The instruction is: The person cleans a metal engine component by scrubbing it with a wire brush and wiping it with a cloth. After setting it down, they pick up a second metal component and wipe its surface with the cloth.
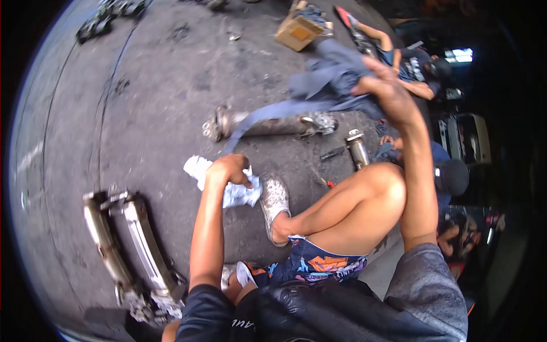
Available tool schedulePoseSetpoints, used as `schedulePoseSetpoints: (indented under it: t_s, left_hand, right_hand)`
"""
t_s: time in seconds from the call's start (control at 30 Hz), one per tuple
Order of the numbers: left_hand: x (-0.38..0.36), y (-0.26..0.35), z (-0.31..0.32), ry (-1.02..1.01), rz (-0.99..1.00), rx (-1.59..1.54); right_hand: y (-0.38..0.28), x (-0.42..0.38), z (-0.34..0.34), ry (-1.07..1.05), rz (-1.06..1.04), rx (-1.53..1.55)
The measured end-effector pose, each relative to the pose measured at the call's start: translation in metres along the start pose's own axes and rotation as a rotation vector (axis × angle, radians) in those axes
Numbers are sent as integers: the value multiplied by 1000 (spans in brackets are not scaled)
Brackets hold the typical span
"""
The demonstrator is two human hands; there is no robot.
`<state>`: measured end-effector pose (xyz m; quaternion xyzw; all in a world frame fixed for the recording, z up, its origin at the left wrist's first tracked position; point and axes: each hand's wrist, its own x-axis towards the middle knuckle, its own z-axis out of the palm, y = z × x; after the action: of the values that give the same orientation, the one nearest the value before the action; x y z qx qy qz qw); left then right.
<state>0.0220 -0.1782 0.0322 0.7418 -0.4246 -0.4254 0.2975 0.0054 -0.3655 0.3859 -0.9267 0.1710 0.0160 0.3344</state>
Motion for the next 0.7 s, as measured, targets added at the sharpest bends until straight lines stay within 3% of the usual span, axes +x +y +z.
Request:
schedulePoseSetpoints:
  t_s: [0.03,0.07,0.1,0.13,0.17,0.2,0.27,0.33,0.37,0.4,0.43,0.53,0.57,0.67,0.7]
  left_hand:
    - [0,-9,-10,97,-18,-116]
    - [-20,6,-40,248,-22,-114]
    - [-25,1,-55,425,166,-311]
    - [-48,27,-81,522,138,-548]
    - [-66,49,-97,666,299,-575]
    - [-69,67,-100,641,387,-706]
    - [-71,98,-104,571,548,-969]
    - [-35,104,-91,616,531,-620]
    - [-7,105,-85,632,584,-615]
    - [7,103,-81,648,388,-524]
    - [22,97,-74,686,400,-702]
    - [39,78,-79,667,531,-1215]
    - [34,76,-87,724,527,-1164]
    - [29,86,-96,813,583,-1342]
    - [28,97,-98,759,615,-1455]
  right_hand:
    - [2,8,-5,-242,-34,-96]
    - [31,18,-6,-260,-143,-194]
    - [18,13,-1,-366,-10,-135]
    - [21,15,-1,-368,-16,-164]
    - [23,15,1,-319,-86,-210]
    - [25,15,3,-274,-154,-254]
    - [25,22,6,-238,-189,-55]
    - [12,25,-4,-132,-152,176]
    - [11,31,-12,6,-162,308]
    - [13,38,-20,141,-171,438]
    - [21,48,-28,324,-257,343]
    - [43,55,-47,563,-204,276]
    - [50,55,-50,583,-210,305]
    - [59,57,-45,713,-427,-231]
    - [51,47,-32,639,-373,-223]
